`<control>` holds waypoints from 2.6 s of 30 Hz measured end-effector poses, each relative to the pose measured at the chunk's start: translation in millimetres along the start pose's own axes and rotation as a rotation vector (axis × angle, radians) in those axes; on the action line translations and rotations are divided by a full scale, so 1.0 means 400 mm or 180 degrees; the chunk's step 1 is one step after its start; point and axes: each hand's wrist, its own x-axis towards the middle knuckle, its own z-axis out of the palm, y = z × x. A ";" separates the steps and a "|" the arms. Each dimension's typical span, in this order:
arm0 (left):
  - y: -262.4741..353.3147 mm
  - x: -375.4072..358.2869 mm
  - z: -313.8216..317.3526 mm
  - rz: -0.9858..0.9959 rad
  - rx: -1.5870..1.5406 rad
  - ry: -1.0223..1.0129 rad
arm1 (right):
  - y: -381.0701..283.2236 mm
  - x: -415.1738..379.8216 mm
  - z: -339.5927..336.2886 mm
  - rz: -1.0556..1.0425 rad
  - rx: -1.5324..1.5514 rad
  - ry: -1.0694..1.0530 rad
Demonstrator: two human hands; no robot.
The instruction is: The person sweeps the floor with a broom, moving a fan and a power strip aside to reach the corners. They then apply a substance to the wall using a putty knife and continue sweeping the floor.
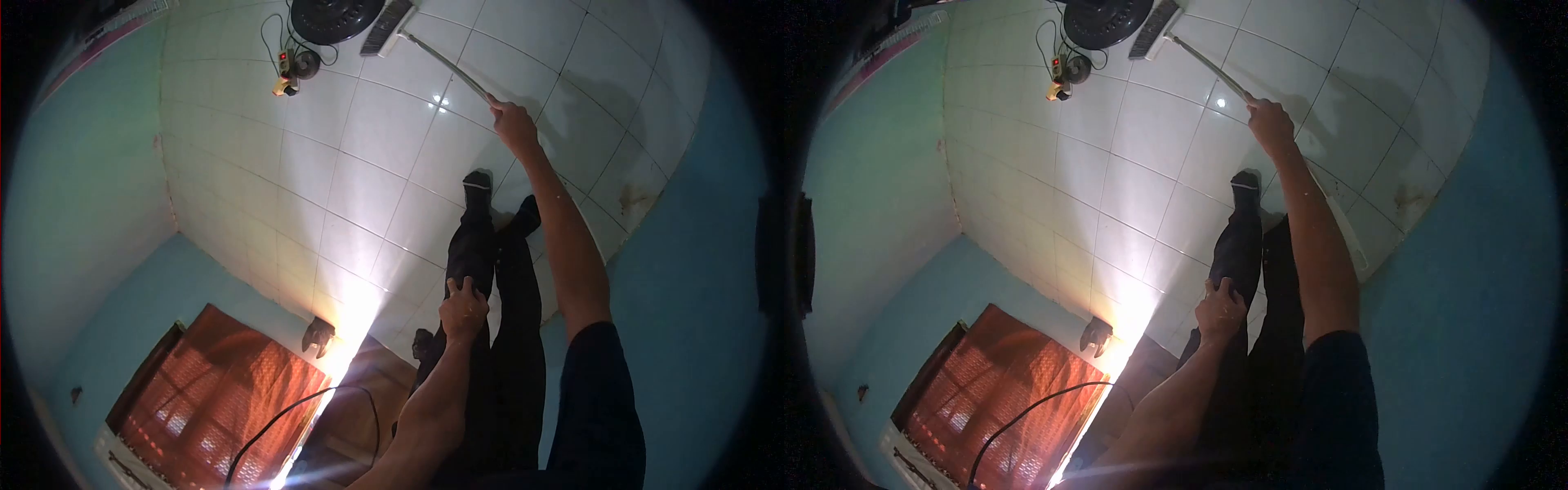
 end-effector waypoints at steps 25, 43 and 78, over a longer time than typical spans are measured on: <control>0.028 0.013 -0.022 0.0131 0.0630 -0.0216 | 0.279 -0.417 -0.354 0.1083 0.0869 0.1031; 0.151 -0.002 -0.022 0.0867 0.1322 -0.0391 | 0.218 -1.268 -0.474 0.2870 0.0596 -0.0398; 0.144 -0.011 0.024 0.1843 0.2311 -0.0306 | -0.172 -1.542 -0.090 0.4625 0.1373 0.1138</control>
